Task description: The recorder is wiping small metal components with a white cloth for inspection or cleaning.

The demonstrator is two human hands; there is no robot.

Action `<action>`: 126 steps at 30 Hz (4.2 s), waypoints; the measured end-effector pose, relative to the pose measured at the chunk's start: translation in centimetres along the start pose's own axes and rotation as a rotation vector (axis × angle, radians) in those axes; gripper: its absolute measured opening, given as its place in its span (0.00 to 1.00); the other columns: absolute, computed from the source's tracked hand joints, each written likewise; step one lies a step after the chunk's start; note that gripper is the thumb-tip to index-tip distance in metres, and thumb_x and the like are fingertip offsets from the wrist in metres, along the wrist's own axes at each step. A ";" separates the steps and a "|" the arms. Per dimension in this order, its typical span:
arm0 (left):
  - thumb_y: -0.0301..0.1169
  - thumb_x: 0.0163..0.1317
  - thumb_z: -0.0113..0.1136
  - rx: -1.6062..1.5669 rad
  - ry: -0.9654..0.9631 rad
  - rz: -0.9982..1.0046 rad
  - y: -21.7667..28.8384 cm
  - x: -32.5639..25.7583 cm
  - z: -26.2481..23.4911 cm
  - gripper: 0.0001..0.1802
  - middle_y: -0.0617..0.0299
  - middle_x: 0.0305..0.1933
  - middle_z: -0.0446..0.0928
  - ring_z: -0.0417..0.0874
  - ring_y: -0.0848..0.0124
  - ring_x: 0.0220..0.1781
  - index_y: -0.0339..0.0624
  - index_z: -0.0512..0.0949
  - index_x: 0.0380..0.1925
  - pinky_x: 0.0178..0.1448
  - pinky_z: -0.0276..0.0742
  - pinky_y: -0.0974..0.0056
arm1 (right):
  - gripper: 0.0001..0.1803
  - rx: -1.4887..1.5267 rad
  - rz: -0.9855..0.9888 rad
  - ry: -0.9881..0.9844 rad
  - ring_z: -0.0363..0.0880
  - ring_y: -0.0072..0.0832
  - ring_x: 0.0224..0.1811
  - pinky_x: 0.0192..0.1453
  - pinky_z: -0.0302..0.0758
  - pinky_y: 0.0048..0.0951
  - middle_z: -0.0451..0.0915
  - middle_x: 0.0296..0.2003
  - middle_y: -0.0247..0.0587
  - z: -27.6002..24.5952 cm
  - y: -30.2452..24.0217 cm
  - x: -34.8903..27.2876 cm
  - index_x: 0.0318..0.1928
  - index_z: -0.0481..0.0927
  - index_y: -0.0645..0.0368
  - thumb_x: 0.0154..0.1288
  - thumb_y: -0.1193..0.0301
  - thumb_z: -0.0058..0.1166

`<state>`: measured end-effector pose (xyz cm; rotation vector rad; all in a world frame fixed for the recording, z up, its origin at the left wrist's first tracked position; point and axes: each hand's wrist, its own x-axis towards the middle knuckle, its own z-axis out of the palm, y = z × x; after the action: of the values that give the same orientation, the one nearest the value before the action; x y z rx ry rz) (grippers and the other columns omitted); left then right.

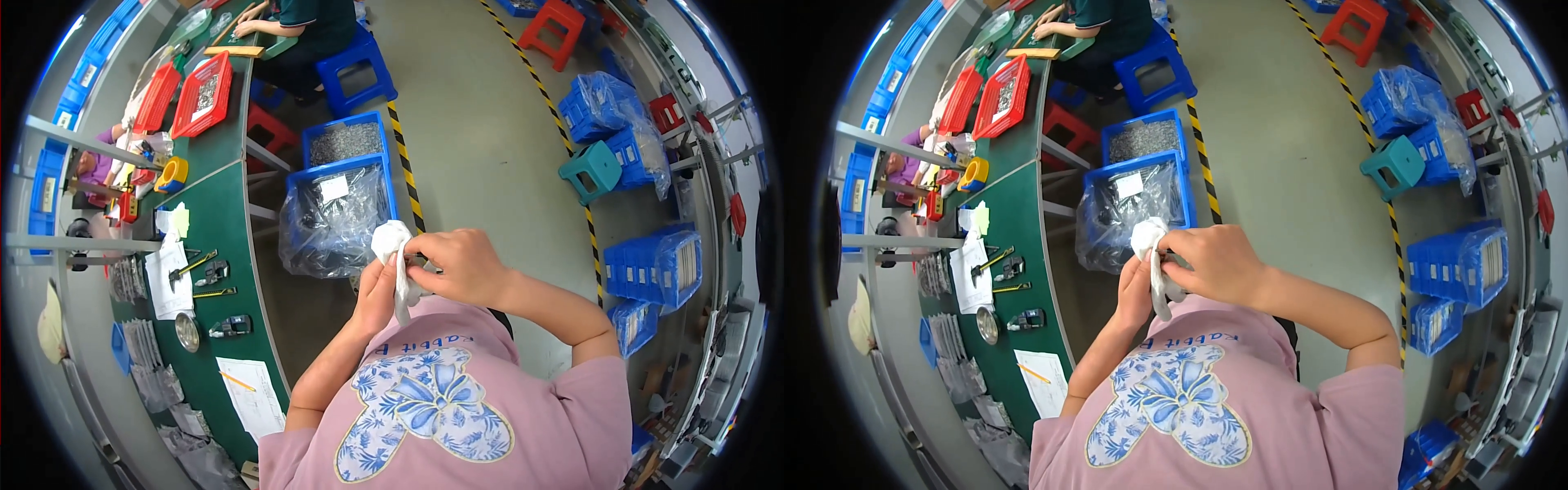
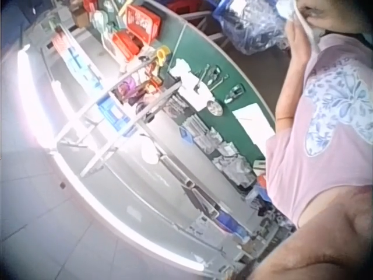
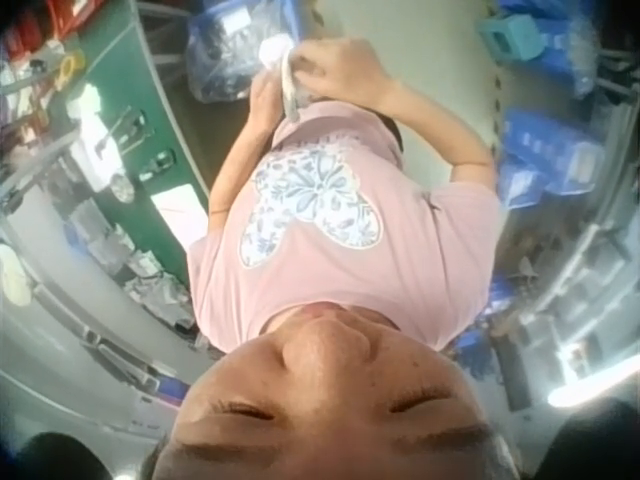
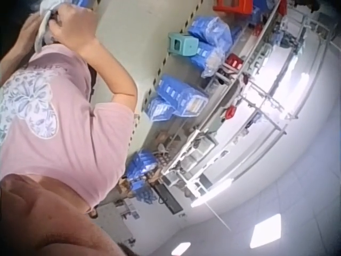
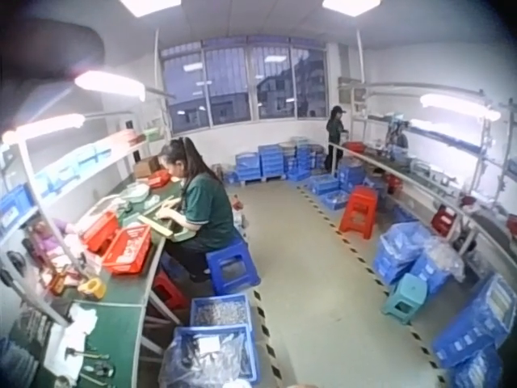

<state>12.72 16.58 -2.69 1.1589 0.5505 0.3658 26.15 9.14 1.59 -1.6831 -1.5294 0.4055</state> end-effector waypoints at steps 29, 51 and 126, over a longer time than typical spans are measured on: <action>0.38 0.60 0.40 -0.284 0.089 -0.014 1.4 -0.3 -0.3 0.16 0.62 0.24 0.73 0.72 0.79 0.22 0.35 0.70 0.32 0.26 0.67 0.76 | 0.07 -0.273 -0.360 0.110 0.67 0.26 0.16 0.22 0.63 0.25 0.67 0.16 0.30 -1.4 -1.4 1.0 0.24 0.73 0.53 0.39 0.73 0.56; 0.37 0.60 0.41 -0.110 0.205 0.119 1.7 -1.1 0.0 0.16 0.64 0.25 0.73 0.70 0.82 0.23 0.35 0.71 0.34 0.24 0.65 0.77 | 0.08 -0.331 -0.236 0.069 0.68 0.27 0.18 0.25 0.62 0.25 0.69 0.18 0.32 -0.5 -1.7 0.2 0.27 0.69 0.55 0.43 0.73 0.52; 0.34 0.60 0.42 0.054 0.159 0.374 3.6 -2.6 1.0 0.15 0.62 0.32 0.73 0.71 0.79 0.32 0.32 0.70 0.38 0.36 0.67 0.75 | 0.07 -0.306 -0.331 0.069 0.65 0.26 0.12 0.24 0.63 0.25 0.68 0.13 0.31 -1.7 -3.2 0.2 0.19 0.69 0.55 0.44 0.71 0.54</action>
<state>11.16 15.77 1.55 1.2931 0.4818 0.7738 25.27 8.52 5.04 -1.6056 -1.8486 -0.0638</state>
